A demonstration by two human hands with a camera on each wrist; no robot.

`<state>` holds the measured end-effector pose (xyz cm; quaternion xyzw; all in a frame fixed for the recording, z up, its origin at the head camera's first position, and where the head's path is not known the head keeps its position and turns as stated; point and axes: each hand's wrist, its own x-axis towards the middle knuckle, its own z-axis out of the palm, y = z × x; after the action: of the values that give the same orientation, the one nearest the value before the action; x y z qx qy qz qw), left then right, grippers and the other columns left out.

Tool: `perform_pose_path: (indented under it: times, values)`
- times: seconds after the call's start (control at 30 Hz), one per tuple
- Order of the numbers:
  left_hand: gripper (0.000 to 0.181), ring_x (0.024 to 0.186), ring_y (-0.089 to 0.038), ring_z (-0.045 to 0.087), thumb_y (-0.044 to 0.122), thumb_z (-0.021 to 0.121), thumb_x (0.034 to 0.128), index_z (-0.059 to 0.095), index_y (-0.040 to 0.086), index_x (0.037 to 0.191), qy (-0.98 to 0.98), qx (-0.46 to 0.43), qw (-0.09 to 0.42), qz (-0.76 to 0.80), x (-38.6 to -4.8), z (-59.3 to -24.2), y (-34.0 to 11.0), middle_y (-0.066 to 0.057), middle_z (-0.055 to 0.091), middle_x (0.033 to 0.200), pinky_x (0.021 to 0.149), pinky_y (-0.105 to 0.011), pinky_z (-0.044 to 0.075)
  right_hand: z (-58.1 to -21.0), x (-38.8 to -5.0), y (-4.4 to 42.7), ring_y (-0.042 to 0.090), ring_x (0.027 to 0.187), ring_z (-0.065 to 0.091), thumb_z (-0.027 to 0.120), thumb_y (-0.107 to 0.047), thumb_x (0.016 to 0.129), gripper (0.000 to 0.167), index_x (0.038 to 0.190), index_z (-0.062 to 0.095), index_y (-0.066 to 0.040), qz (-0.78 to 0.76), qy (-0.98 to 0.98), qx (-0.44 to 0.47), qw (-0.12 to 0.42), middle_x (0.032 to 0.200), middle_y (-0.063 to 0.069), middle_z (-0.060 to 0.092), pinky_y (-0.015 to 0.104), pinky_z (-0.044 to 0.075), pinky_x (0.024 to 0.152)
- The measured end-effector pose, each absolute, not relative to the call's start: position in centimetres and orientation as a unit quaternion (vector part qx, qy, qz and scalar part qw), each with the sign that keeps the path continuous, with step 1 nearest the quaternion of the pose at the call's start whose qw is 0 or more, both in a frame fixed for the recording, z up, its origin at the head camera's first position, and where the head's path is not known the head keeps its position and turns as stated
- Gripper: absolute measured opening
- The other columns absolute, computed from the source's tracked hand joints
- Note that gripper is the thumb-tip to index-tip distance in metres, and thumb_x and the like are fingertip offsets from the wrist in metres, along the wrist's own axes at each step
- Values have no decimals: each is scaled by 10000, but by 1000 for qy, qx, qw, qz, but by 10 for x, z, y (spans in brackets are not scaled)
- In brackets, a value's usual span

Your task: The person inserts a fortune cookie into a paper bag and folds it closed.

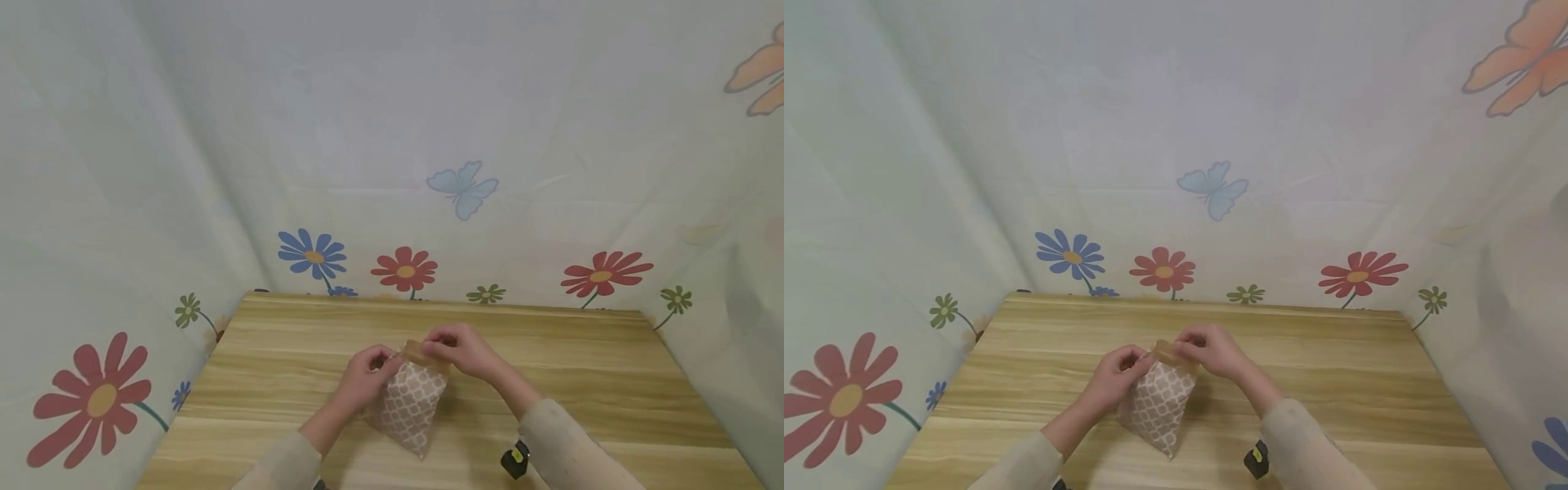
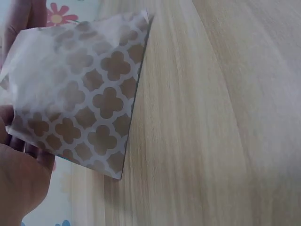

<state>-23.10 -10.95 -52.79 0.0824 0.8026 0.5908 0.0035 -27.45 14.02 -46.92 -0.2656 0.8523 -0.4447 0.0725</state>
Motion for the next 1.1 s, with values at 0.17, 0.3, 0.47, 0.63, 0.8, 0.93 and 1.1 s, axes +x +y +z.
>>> perform_pose_path:
  times: [0.17,0.3,0.47,0.63,0.8,0.93,1.1]
  values:
    - [277,904,-170,581,360,709,1037,732,110,922,795,36,-19,605,-231,-528,-108,-2,665,931,823,-335,492,-477,-262,151,210,996,685,619,-331,1099,328,1217,755,-56,-512,826,-219,88,1134,94,745,395,633,840]
    - [271,892,-168,574,321,720,1031,725,81,906,782,17,-39,622,-230,-528,-107,-14,662,918,822,-331,487,-492,-247,161,301,1082,723,629,-275,1098,416,1349,635,56,-577,786,-185,122,1235,189,704,467,619,939]
    - [220,870,-162,569,225,735,1018,722,38,903,767,7,-52,640,-231,-528,-103,-19,654,884,812,-316,481,-510,-233,156,255,1113,706,740,-247,1028,481,1383,608,50,-597,778,-150,126,1214,148,724,328,587,951]
    - [201,883,-160,592,226,773,989,730,49,905,762,3,-59,645,-232,-531,-100,-29,677,889,820,-318,490,-523,-223,139,284,1198,677,736,-296,1028,515,1436,612,-8,-602,783,-123,99,1300,138,716,369,560,1020]
    - [231,903,-168,600,262,776,990,720,54,908,761,-10,-59,646,-230,-528,-97,-34,680,912,818,-322,499,-528,-221,127,325,1292,650,726,-311,1032,491,1436,636,-46,-610,786,-97,39,1370,142,701,492,510,1116]
    - [284,906,-174,603,340,757,1003,744,70,914,762,-21,-52,645,-227,-527,-96,-27,691,931,798,-311,510,-524,-222,123,278,1193,682,725,-321,1032,436,1405,671,-101,-630,772,-82,30,1290,104,725,433,558,1041]
    - [307,916,-162,616,365,717,1031,790,73,976,759,-27,-49,649,-224,-526,-96,-30,725,973,801,-300,522,-524,-224,120,234,1119,685,727,-352,1028,452,1410,672,-117,-638,766,-65,37,1250,90,729,389,573,980]
